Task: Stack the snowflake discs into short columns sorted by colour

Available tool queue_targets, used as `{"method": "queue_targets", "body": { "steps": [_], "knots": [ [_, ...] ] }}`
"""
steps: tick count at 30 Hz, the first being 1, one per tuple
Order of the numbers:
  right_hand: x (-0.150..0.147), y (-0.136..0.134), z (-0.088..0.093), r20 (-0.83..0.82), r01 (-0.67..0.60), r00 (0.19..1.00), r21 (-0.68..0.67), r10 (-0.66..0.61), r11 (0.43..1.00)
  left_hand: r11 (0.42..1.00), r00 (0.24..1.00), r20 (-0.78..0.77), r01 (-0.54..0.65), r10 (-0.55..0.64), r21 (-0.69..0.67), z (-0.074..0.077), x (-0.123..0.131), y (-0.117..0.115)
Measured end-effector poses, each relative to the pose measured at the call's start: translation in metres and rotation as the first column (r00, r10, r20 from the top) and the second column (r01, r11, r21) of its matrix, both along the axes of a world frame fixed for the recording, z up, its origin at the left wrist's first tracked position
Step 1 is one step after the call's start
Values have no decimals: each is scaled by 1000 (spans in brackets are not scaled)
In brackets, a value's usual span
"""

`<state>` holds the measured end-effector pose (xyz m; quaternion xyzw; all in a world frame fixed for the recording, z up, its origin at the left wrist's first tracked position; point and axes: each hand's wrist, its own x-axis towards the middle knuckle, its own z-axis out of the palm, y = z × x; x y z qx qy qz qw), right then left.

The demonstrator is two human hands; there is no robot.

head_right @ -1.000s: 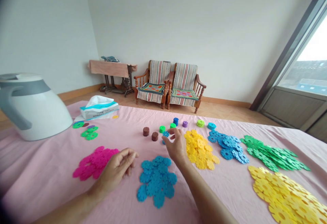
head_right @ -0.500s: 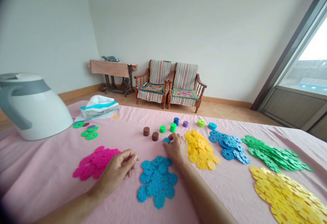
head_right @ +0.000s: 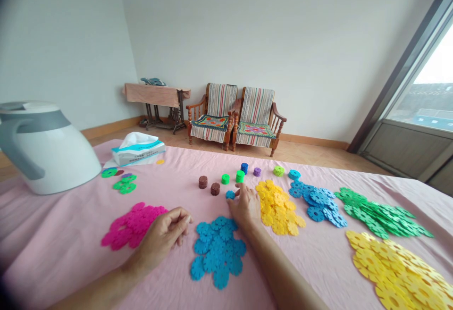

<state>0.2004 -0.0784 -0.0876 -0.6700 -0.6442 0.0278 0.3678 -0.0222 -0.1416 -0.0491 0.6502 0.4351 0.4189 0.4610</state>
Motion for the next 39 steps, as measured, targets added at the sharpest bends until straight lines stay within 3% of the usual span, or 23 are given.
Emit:
{"method": "queue_targets", "body": {
  "steps": [7,11,15,23,39],
  "knots": [
    [-2,-3,9,18,-27,1000,60,26,998,1000,1000,-1,3,-3,10,-1,0,-1],
    [-11,0,25,36,-180,984,126,177,976,1000,1000,-13,-4,4,2,-1,0,0],
    [-28,6,40,109,-280,956,61,272,958,1000,1000,-27,-10,10,-5,0,0,-1],
    [-51,10,43,315,-115,939,-97,141,989,1000,1000,-14,2,-2,-6,-3,-2,-1],
    [-53,9,46,346,-66,932,-137,110,988,1000,999,-33,4,-4,5,-4,-2,-1]
  ]
}}
